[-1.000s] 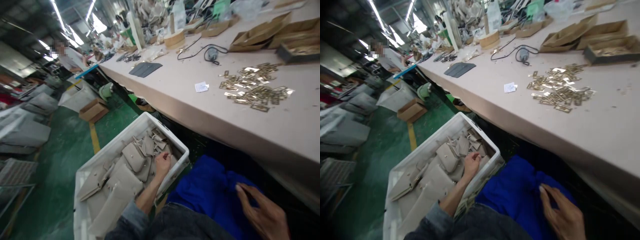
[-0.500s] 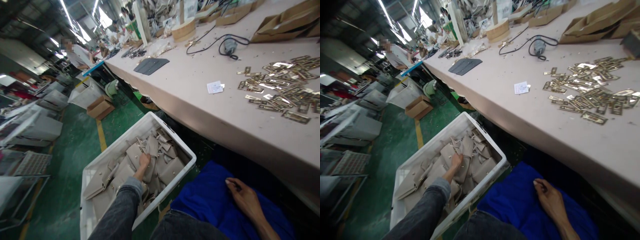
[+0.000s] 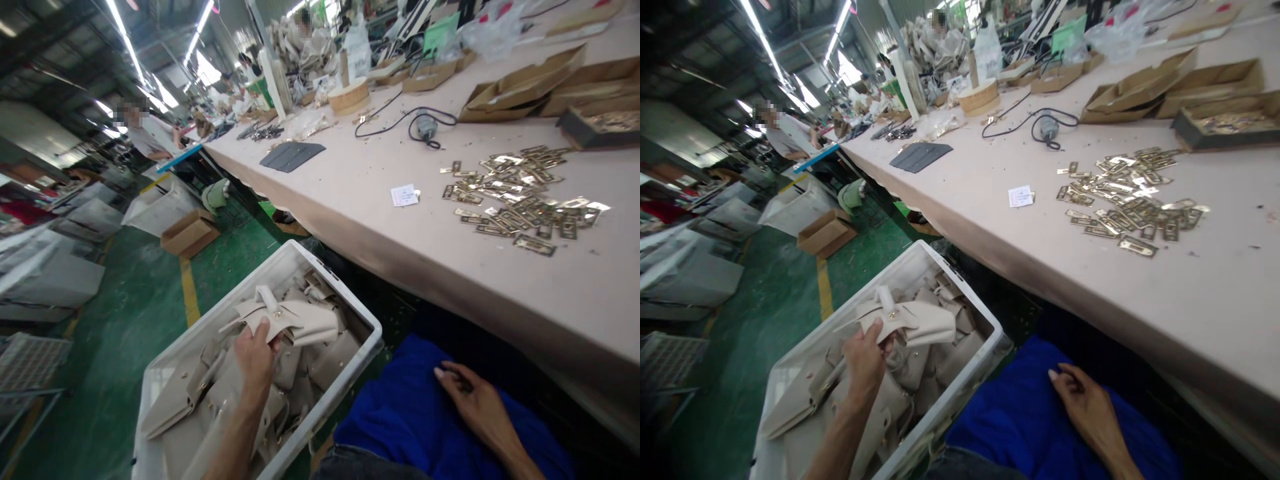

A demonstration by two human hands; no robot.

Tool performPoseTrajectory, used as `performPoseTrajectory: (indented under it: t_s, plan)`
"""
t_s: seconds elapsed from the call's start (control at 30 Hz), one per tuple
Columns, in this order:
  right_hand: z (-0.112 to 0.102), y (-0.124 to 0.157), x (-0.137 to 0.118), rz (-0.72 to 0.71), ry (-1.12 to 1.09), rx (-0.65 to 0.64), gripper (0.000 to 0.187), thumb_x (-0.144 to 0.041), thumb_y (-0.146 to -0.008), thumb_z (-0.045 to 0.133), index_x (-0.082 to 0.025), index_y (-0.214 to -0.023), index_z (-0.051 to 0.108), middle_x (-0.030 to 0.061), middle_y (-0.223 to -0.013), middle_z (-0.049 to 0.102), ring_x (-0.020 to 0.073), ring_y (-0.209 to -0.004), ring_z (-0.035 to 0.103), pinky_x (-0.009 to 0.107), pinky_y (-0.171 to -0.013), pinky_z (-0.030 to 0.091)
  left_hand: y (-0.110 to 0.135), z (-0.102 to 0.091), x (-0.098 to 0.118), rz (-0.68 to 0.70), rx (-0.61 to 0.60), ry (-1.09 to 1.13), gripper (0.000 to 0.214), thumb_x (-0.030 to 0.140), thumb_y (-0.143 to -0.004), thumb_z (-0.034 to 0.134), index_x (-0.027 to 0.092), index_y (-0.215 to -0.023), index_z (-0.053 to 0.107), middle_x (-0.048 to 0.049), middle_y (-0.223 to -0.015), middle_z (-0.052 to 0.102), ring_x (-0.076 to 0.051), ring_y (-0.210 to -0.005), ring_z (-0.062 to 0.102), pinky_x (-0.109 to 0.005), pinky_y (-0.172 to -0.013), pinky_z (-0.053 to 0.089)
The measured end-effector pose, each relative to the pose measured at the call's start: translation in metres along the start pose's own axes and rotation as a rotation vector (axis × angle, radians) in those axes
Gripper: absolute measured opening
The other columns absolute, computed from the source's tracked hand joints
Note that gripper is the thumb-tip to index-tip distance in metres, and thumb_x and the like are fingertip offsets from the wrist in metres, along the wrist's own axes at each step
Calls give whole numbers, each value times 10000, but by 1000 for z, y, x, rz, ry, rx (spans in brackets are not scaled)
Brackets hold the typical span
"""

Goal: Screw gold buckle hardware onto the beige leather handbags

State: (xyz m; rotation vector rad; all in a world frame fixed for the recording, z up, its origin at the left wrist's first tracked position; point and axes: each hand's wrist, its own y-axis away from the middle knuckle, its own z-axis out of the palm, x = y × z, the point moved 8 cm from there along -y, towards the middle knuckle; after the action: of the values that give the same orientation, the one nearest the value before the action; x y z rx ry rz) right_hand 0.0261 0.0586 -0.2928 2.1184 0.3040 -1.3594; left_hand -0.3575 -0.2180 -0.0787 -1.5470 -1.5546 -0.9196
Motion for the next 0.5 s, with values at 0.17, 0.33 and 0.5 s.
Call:
performPoseTrajectory:
  t_s: [0.17, 0.33, 0.5]
  plan:
    - [-4, 65, -139, -475, 151, 115, 1009, -548, -745, 805, -276, -1588, 321, 147, -1468, 542, 378, -1329, 550, 594, -1115, 471, 116, 42, 68, -82, -231, 426, 302, 469, -785, 761, 181, -749, 678, 1, -584, 625, -154, -439, 518, -245, -392, 403]
    - [-20, 121, -225, -828, 149, 269, 806, -534, -861, 684, -270, -1557, 375, 160, -1450, 560, 407, -1310, 554, 634, -1050, 502, 239, 89, 110, -73, -578, 295, 338, 579, -791, 736, 245, -822, 773, -38, -549, 639, -222, -469, 586, -311, -425, 483]
    - [-84, 135, -196, -721, 25, 438, 209, -359, -956, 566, -241, -860, 710, 50, -720, 679, 203, -585, 626, 308, -522, 527, 315, 132, 140, -45, -1031, 310, 350, 624, -780, 744, 278, -823, 775, -77, -579, 664, -242, -518, 635, -331, -478, 530]
